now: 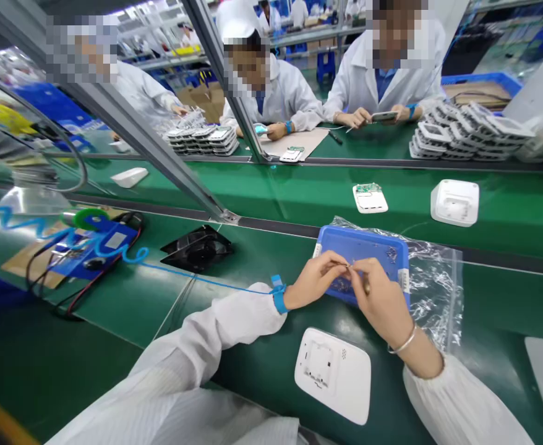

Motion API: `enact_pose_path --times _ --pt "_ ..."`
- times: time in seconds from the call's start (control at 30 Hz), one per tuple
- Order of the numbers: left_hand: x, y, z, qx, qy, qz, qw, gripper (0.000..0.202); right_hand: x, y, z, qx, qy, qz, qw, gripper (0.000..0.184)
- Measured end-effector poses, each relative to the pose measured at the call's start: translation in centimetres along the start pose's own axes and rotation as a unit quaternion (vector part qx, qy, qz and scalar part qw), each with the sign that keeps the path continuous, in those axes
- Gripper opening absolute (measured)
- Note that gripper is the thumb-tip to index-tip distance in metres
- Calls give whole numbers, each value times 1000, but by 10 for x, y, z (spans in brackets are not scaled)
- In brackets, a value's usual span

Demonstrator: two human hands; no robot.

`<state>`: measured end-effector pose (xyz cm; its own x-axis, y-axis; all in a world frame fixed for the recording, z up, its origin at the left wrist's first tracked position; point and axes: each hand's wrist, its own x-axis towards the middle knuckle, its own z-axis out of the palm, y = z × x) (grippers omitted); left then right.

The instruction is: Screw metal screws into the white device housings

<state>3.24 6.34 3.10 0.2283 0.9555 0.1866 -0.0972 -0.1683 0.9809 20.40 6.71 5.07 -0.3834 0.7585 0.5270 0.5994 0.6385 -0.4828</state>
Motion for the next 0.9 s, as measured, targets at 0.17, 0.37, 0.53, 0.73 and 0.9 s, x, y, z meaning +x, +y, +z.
enact_pose_path --times 0.17,0.37,0.53,0.73,0.9 --pt "1 1 -4 27 -66 -7 997 35 -1 5 2 59 -1 27 998 11" --pt "-1 -7 -3 43 -101 -17 994 40 1 4 2 -93 36 -77 992 8" --pt "1 -5 -5 116 -69 -6 991 36 5 1 -5 -69 -23 -42 996 12" --pt "1 -9 -7 200 -8 27 979 24 12 -3 -5 75 -4 91 993 5" --pt "0 -13 -6 211 -6 36 977 24 13 -1 2 193 29 179 964 27"
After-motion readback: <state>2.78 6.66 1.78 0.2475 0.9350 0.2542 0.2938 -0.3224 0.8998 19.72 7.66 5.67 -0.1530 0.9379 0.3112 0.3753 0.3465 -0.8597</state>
